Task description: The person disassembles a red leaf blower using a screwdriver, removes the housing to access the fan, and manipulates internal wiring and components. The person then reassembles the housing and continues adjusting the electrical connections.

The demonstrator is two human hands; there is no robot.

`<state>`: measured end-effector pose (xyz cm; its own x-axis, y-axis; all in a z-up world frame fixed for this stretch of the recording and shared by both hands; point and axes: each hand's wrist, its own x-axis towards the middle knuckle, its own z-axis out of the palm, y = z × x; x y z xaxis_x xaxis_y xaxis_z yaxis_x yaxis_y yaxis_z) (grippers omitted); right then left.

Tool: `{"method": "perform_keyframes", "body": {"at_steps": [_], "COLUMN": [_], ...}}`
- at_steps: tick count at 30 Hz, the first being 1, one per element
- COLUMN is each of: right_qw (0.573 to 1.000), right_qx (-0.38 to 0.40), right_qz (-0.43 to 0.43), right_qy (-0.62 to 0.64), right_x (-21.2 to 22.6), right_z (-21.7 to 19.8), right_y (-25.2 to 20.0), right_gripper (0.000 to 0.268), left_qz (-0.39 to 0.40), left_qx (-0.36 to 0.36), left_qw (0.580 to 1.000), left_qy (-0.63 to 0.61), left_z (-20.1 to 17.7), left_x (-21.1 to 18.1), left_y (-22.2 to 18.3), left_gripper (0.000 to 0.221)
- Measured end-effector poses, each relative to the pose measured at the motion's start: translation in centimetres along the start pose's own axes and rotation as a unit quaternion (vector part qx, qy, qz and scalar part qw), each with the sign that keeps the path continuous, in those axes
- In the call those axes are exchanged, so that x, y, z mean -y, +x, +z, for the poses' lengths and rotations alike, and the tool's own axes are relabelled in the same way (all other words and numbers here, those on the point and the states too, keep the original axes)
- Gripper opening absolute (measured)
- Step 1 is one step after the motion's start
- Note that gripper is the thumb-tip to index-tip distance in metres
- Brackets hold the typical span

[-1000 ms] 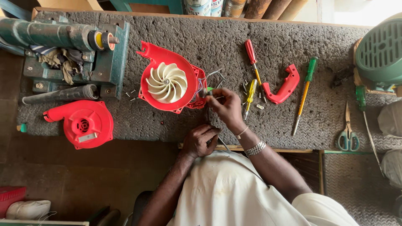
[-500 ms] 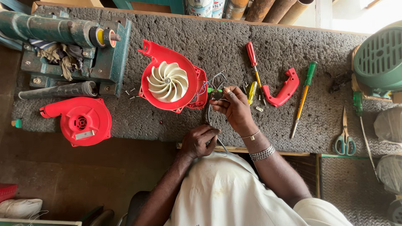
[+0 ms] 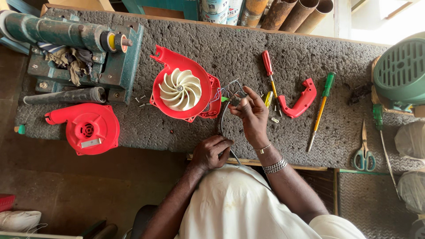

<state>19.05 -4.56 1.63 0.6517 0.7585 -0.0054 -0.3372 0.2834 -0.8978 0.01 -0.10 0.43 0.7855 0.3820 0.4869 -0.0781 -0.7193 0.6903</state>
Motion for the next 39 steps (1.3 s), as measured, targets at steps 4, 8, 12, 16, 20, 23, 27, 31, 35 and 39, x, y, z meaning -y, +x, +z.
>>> {"method": "perform_keyframes", "body": {"at_steps": [4, 8, 12, 16, 20, 23, 27, 31, 35, 39], "right_qw": [0.995, 0.980, 0.944, 0.916, 0.917, 0.911, 0.894, 0.891, 0.858, 0.820], "right_qx": [0.048, 0.016, 0.008, 0.014, 0.008, 0.020, 0.026, 0.012, 0.032, 0.058], "right_qz": [-0.035, -0.060, -0.122, -0.164, -0.137, -0.135, -0.140, -0.120, -0.159, -0.228], "right_qy": [-0.081, -0.188, -0.305, -0.366, -0.374, -0.389, -0.424, -0.437, -0.488, -0.521], "right_x": [0.3, 0.7, 1.3, 1.8, 1.8, 1.8, 1.7, 1.6, 1.8, 2.0], "right_z": [0.6, 1.4, 1.6, 1.6, 1.7, 1.7, 1.6, 1.6, 1.2, 0.8], "right_y": [-0.4, -0.5, -0.5, -0.4, -0.5, -0.5, -0.4, -0.2, -0.1, -0.1], "right_gripper": [0.071, 0.067, 0.061, 0.057, 0.059, 0.062, 0.059, 0.056, 0.054, 0.050], "left_qz": [0.008, 0.004, 0.005, 0.010, 0.009, 0.013, 0.009, 0.011, 0.017, 0.016], "left_qx": [-0.003, 0.003, 0.003, -0.004, -0.002, -0.006, -0.006, -0.011, -0.018, -0.021], "left_qw": [1.000, 1.000, 1.000, 1.000, 1.000, 1.000, 1.000, 1.000, 1.000, 1.000], "left_qy": [0.002, 0.004, -0.005, -0.002, -0.002, -0.001, 0.005, 0.003, 0.002, 0.000], "left_z": [0.1, 0.3, 0.3, 0.2, 0.1, 0.1, 0.1, 0.2, 0.4, 0.6], "left_x": [0.2, 0.4, 0.4, 0.3, 0.1, 0.1, 0.1, 0.2, 0.5, 0.7], "left_y": [-0.1, -0.1, -0.1, 0.0, 0.1, 0.2, 0.2, 0.0, -0.2, -0.4], "left_gripper": [0.027, 0.027, 0.028, 0.027, 0.027, 0.027, 0.028, 0.028, 0.027, 0.025]}}
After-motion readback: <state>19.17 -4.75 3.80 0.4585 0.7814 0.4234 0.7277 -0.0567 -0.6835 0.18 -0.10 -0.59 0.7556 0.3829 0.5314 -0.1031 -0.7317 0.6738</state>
